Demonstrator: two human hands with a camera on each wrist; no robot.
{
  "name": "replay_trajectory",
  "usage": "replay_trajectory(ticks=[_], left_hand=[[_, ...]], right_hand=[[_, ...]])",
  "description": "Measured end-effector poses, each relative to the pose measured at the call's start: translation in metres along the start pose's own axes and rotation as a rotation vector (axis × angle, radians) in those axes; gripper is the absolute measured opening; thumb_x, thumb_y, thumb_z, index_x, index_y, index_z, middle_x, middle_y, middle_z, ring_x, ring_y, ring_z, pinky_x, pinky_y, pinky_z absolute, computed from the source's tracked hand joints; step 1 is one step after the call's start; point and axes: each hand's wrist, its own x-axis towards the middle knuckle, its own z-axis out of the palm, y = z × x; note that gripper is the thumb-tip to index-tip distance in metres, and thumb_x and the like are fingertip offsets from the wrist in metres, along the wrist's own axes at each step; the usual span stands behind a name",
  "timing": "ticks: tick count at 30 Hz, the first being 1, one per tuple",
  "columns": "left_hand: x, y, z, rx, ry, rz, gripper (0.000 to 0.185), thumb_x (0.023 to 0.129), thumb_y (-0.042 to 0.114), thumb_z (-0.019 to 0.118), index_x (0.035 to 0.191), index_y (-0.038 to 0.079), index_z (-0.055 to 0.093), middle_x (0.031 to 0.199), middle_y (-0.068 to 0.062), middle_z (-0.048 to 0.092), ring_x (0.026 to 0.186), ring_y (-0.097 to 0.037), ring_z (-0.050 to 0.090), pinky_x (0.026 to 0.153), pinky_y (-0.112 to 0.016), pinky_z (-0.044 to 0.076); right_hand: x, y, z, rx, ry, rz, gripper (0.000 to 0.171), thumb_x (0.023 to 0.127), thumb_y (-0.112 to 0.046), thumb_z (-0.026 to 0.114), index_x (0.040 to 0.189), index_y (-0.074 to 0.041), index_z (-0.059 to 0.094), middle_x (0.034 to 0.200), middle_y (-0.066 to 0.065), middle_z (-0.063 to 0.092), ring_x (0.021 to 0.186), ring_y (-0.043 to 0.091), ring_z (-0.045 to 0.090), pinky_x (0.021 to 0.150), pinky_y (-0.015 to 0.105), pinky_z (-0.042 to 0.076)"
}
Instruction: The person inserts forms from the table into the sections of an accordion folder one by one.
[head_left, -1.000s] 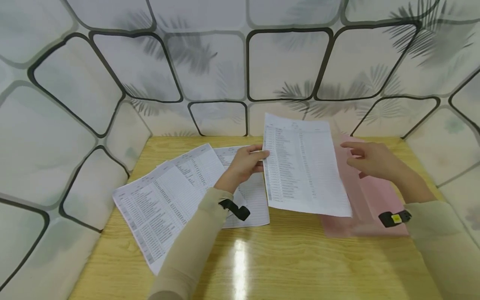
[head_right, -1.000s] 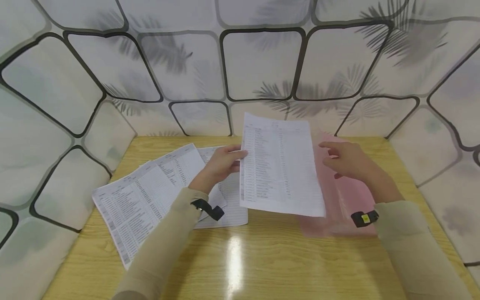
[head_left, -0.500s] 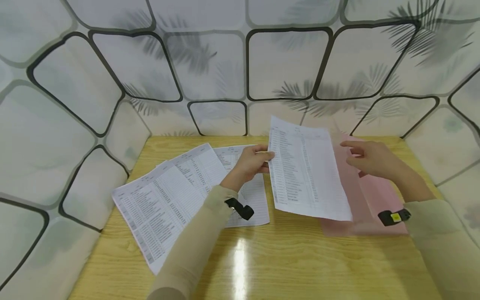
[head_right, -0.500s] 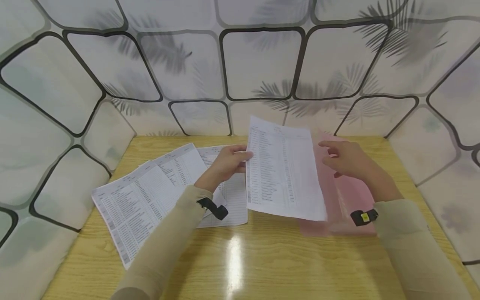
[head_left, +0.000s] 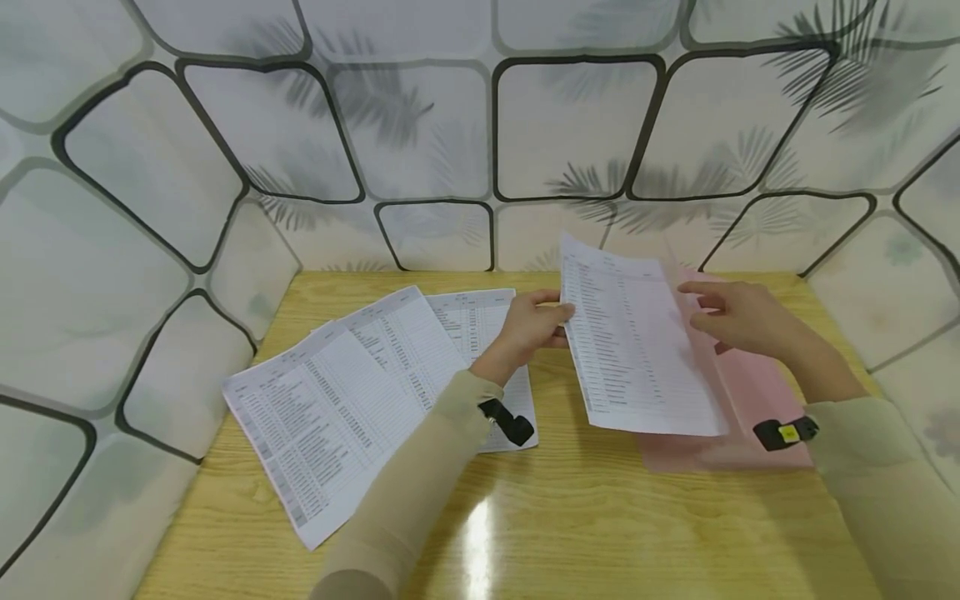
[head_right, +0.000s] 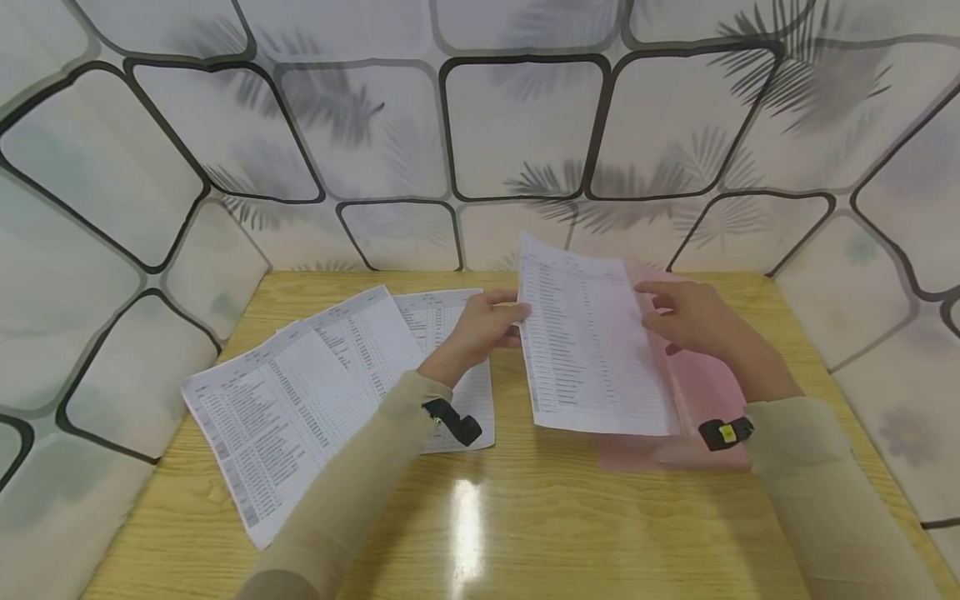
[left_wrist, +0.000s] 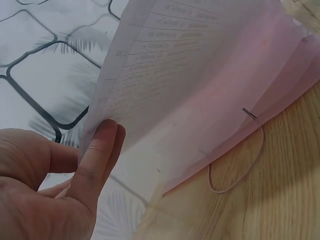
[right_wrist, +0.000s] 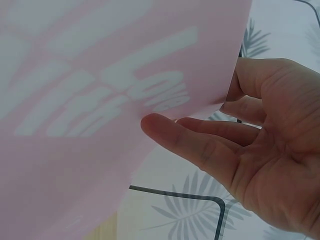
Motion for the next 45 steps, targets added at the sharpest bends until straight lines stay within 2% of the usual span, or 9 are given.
replay_trajectory(ticks=[4, 8, 14, 20, 25, 30, 36, 40, 45], left_hand=[[0.003, -0.004, 0.009, -0.013, -0.008, 0.009, 0.038, 0.104, 0.004, 0.064, 0.141, -0.005, 0.06, 0.11, -0.03, 0.076, 0.061, -0.015, 0.071, 0.068, -0.034, 0.067], [0.004, -0.008, 0.016, -0.013, -0.023, 0.013, 0.038, 0.105, 0.005, 0.063, 0.142, -0.006, 0.06, 0.111, -0.031, 0.076, 0.06, -0.014, 0.07, 0.063, -0.03, 0.066], [0.004, -0.011, 0.023, -0.002, -0.024, -0.005, 0.039, 0.111, 0.008, 0.052, 0.146, -0.006, 0.057, 0.115, -0.025, 0.075, 0.063, -0.014, 0.071, 0.067, -0.03, 0.066], [0.005, -0.013, 0.03, -0.013, -0.045, -0.012, 0.038, 0.111, 0.007, 0.051, 0.145, -0.006, 0.058, 0.118, -0.023, 0.075, 0.086, -0.036, 0.079, 0.077, -0.04, 0.068], [0.009, -0.016, 0.038, -0.033, -0.019, -0.012, 0.042, 0.11, 0.007, 0.054, 0.149, -0.006, 0.054, 0.12, -0.025, 0.075, 0.095, -0.043, 0.078, 0.088, -0.051, 0.065], [0.011, -0.018, 0.045, -0.034, 0.061, -0.02, 0.041, 0.109, 0.007, 0.055, 0.147, -0.005, 0.056, 0.114, -0.024, 0.077, 0.079, -0.033, 0.078, 0.09, -0.055, 0.063], [0.011, -0.015, 0.049, -0.011, 0.177, -0.015, 0.036, 0.107, 0.009, 0.058, 0.142, -0.002, 0.063, 0.103, -0.016, 0.078, 0.061, -0.013, 0.067, 0.071, -0.04, 0.068], [0.009, -0.016, 0.047, -0.037, 0.19, 0.01, 0.035, 0.107, 0.008, 0.059, 0.14, -0.003, 0.064, 0.102, -0.018, 0.079, 0.059, -0.012, 0.067, 0.068, -0.037, 0.068], [0.006, -0.019, 0.056, -0.003, 0.181, 0.027, 0.034, 0.107, 0.007, 0.057, 0.139, -0.003, 0.065, 0.105, -0.021, 0.079, 0.064, -0.018, 0.072, 0.078, -0.048, 0.067]], right_hand=[[0.001, -0.001, 0.0, -0.006, 0.006, 0.002, 0.059, 0.101, -0.016, 0.058, 0.156, 0.0, 0.045, 0.142, 0.045, 0.052, 0.104, 0.043, 0.074, 0.065, 0.038, 0.066], [0.001, -0.002, 0.0, -0.007, 0.002, 0.011, 0.059, 0.101, -0.016, 0.057, 0.156, 0.0, 0.044, 0.143, 0.045, 0.051, 0.106, 0.045, 0.072, 0.066, 0.038, 0.066], [0.001, -0.003, 0.0, -0.007, 0.004, 0.015, 0.059, 0.1, -0.016, 0.057, 0.156, 0.0, 0.045, 0.143, 0.045, 0.051, 0.108, 0.046, 0.071, 0.066, 0.038, 0.066], [-0.001, -0.003, -0.001, -0.002, 0.012, 0.002, 0.059, 0.1, -0.015, 0.056, 0.155, 0.0, 0.046, 0.143, 0.045, 0.052, 0.105, 0.043, 0.073, 0.064, 0.036, 0.066], [-0.002, -0.002, -0.001, 0.003, 0.014, -0.003, 0.058, 0.1, -0.016, 0.056, 0.155, -0.001, 0.046, 0.142, 0.045, 0.053, 0.106, 0.043, 0.072, 0.064, 0.036, 0.066], [-0.002, -0.002, -0.001, 0.008, 0.01, -0.005, 0.058, 0.1, -0.016, 0.056, 0.156, -0.002, 0.047, 0.142, 0.044, 0.053, 0.108, 0.043, 0.072, 0.065, 0.036, 0.066], [-0.002, -0.003, -0.003, 0.002, 0.011, 0.004, 0.059, 0.1, -0.016, 0.057, 0.156, -0.001, 0.046, 0.142, 0.044, 0.053, 0.1, 0.038, 0.073, 0.064, 0.036, 0.066], [-0.002, -0.003, -0.003, 0.0, 0.011, 0.001, 0.059, 0.1, -0.016, 0.057, 0.156, 0.0, 0.046, 0.141, 0.045, 0.053, 0.092, 0.033, 0.074, 0.064, 0.035, 0.065], [-0.003, -0.004, -0.004, 0.0, 0.008, -0.003, 0.059, 0.1, -0.016, 0.057, 0.156, 0.0, 0.046, 0.141, 0.045, 0.053, 0.09, 0.031, 0.074, 0.064, 0.035, 0.065]])
